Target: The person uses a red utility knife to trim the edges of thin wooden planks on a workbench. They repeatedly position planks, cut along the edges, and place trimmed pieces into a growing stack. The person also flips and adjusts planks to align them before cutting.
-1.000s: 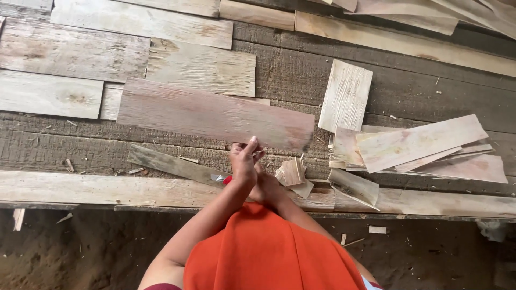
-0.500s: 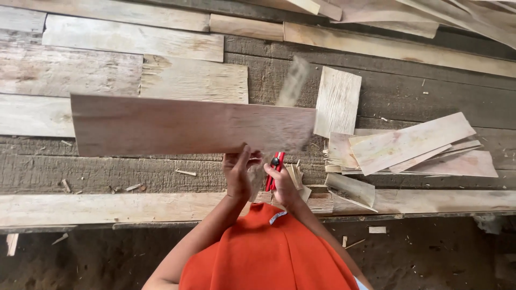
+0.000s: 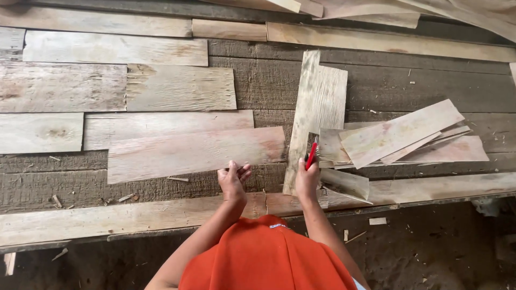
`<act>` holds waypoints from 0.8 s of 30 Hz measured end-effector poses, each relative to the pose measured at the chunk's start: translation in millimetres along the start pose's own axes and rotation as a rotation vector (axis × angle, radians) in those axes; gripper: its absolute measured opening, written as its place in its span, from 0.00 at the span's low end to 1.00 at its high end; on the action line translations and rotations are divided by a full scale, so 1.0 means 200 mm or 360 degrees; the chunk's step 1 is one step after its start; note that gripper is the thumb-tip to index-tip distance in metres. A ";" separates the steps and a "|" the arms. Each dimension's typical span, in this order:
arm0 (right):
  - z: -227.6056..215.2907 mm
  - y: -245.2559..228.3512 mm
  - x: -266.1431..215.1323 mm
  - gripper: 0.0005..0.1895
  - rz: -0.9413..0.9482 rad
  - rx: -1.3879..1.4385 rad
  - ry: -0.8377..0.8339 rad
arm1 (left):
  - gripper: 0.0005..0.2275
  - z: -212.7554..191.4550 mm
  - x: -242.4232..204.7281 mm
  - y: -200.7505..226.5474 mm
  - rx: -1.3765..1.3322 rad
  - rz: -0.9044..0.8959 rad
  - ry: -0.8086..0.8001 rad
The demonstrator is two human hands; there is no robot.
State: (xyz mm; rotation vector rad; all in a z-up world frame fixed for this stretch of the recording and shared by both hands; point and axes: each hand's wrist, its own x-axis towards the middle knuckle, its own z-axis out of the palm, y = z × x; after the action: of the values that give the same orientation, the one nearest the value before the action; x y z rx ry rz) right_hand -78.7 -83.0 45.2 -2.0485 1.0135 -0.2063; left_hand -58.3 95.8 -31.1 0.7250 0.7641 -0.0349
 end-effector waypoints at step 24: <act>0.09 -0.01 -0.15 0.21 -0.0223 -0.0076 -0.0450 | 0.19 0.20 0.13 -0.04 0.2160 0.1668 -0.0721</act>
State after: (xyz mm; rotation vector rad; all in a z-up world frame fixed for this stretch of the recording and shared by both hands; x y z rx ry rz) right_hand -89.9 -50.6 41.0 -2.1212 0.7082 0.0360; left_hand -17.4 70.9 -32.6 2.2422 -0.2729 0.2520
